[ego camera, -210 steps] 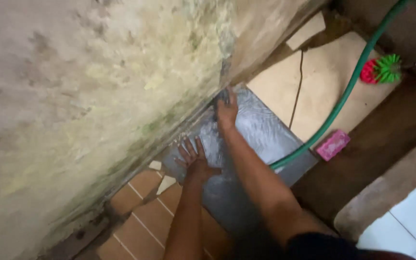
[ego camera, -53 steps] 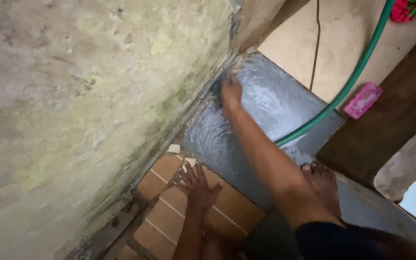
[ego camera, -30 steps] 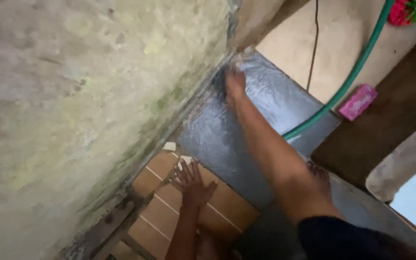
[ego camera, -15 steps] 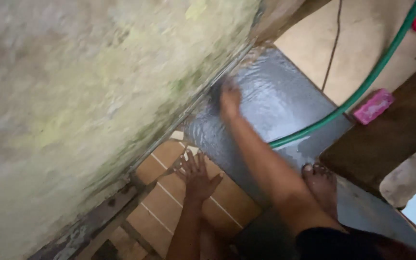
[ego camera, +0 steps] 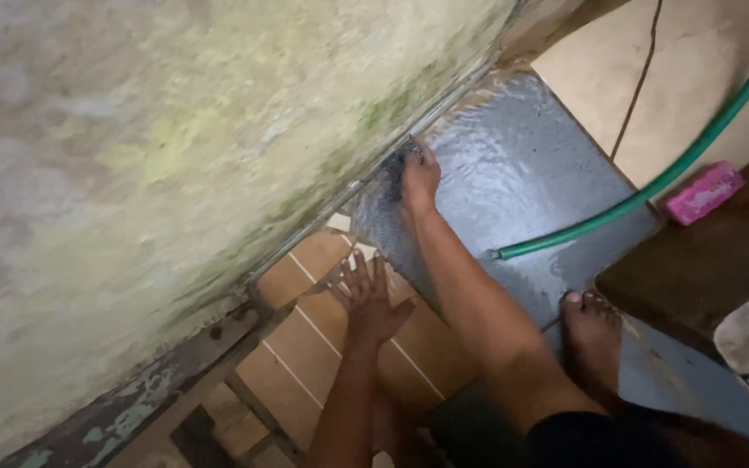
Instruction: Scrubbing bathroom floor tiles with a pad and rinsing them with water from a hose
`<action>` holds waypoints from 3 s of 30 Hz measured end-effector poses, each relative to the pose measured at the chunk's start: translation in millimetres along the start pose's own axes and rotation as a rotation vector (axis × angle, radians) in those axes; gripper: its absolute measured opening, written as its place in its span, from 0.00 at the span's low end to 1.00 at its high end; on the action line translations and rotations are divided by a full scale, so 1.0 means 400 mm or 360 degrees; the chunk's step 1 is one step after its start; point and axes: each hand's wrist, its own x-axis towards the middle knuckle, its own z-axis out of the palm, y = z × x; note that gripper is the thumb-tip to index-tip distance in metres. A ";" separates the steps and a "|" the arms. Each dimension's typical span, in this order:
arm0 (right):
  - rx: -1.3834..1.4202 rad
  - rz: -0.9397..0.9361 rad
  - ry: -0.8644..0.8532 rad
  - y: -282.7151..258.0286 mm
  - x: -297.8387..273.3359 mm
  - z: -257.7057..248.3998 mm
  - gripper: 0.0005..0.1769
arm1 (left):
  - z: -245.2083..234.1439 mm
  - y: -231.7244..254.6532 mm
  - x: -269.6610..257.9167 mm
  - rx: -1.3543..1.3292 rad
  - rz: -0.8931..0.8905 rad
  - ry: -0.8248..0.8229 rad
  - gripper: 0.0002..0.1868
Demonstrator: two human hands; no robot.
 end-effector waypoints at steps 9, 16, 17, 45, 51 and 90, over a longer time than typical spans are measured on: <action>-0.0096 0.0372 -0.0150 -0.005 -0.080 -0.007 0.29 | 0.065 -0.035 0.031 0.0239 0.0022 0.0115 0.60; -0.0151 0.0077 -0.0192 0.128 -0.096 0.061 0.30 | 0.035 -0.025 0.029 0.0158 0.0018 0.0085 0.57; -0.0089 0.0071 -0.0291 0.152 -0.168 0.079 0.33 | 0.053 -0.033 0.030 0.0287 0.0002 0.0083 0.55; -0.0170 0.0233 0.0017 0.200 0.273 -0.047 0.23 | 0.088 -0.051 0.048 0.0126 0.0143 0.0302 0.64; -0.0060 -0.0068 -0.0159 -0.077 0.161 -0.067 0.24 | 0.111 -0.058 0.074 0.0341 0.0099 0.0336 0.63; -0.1977 -0.1961 -0.1630 -0.116 -0.126 -0.239 0.27 | 0.191 -0.022 0.140 -0.0148 0.0008 0.1392 0.36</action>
